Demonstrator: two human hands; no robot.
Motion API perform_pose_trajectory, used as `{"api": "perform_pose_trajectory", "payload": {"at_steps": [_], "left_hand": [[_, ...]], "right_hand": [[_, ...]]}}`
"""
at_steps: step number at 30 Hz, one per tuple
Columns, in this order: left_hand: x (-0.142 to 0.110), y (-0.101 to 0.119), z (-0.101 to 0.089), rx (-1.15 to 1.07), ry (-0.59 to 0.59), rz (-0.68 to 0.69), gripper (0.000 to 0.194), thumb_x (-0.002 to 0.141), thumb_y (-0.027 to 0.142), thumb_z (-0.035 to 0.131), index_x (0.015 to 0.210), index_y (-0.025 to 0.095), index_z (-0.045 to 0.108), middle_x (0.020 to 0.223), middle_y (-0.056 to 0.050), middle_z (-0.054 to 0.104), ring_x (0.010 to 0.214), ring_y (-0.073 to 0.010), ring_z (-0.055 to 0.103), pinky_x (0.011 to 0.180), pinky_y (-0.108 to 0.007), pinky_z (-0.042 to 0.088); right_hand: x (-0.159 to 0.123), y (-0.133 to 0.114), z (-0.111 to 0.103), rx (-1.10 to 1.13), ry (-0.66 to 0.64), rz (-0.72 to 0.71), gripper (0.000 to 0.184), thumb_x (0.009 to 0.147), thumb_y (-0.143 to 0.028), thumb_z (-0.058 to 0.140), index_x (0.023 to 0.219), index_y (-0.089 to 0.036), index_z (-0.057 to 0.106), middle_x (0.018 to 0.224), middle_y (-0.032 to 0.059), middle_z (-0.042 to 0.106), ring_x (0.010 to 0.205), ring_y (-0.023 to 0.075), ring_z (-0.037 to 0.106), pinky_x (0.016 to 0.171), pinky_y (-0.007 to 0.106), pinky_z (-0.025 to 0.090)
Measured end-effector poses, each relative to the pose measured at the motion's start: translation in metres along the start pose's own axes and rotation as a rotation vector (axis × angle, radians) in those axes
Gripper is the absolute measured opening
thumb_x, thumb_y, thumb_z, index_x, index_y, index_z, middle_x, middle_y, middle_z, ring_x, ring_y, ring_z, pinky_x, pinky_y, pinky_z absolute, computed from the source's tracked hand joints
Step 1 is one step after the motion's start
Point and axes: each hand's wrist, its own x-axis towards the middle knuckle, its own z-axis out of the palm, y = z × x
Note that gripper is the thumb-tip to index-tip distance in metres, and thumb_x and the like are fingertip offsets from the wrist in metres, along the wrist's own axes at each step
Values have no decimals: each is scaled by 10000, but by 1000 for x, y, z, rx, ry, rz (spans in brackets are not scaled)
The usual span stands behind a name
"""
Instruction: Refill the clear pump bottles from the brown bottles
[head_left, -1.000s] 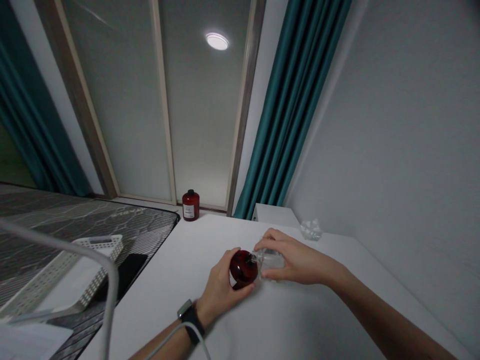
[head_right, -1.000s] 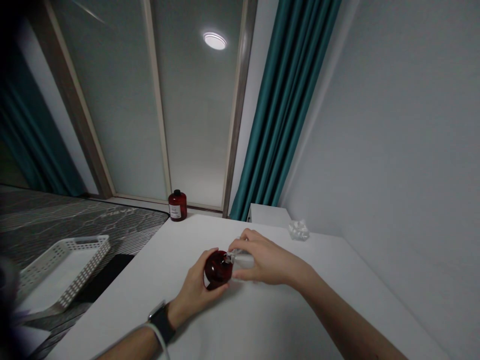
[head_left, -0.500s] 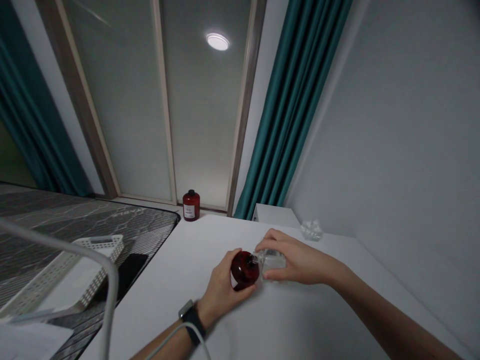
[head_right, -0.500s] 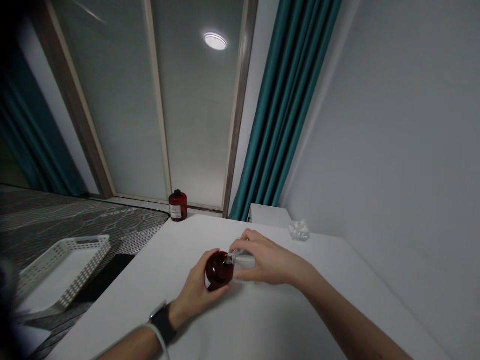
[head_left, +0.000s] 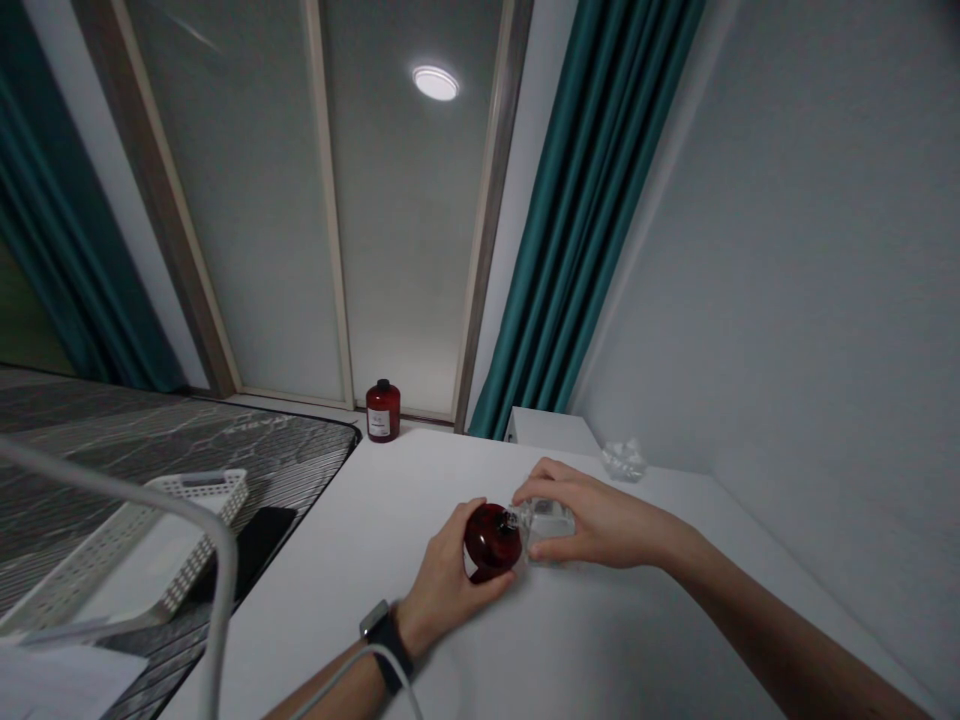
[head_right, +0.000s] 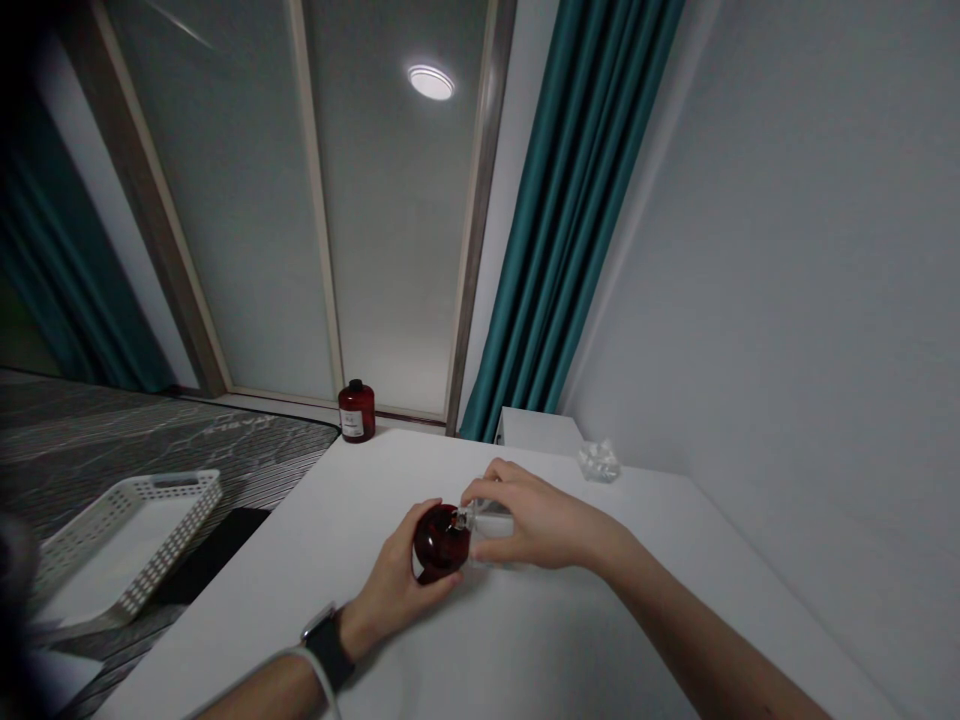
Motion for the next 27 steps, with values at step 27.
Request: {"api": "perform_pose_trajectory", "payload": {"at_steps": [27], "left_hand": [[-1, 4, 1, -75, -11, -58, 715, 672, 231, 762, 1309, 177, 441, 1283, -138, 605, 1192, -310, 597, 1052, -485, 471]], "right_hand": [[-2, -7, -3, 13, -22, 11, 439, 792, -317, 748, 1207, -247, 622, 1147, 57, 531, 1084, 223, 551, 1004, 370, 432]]}}
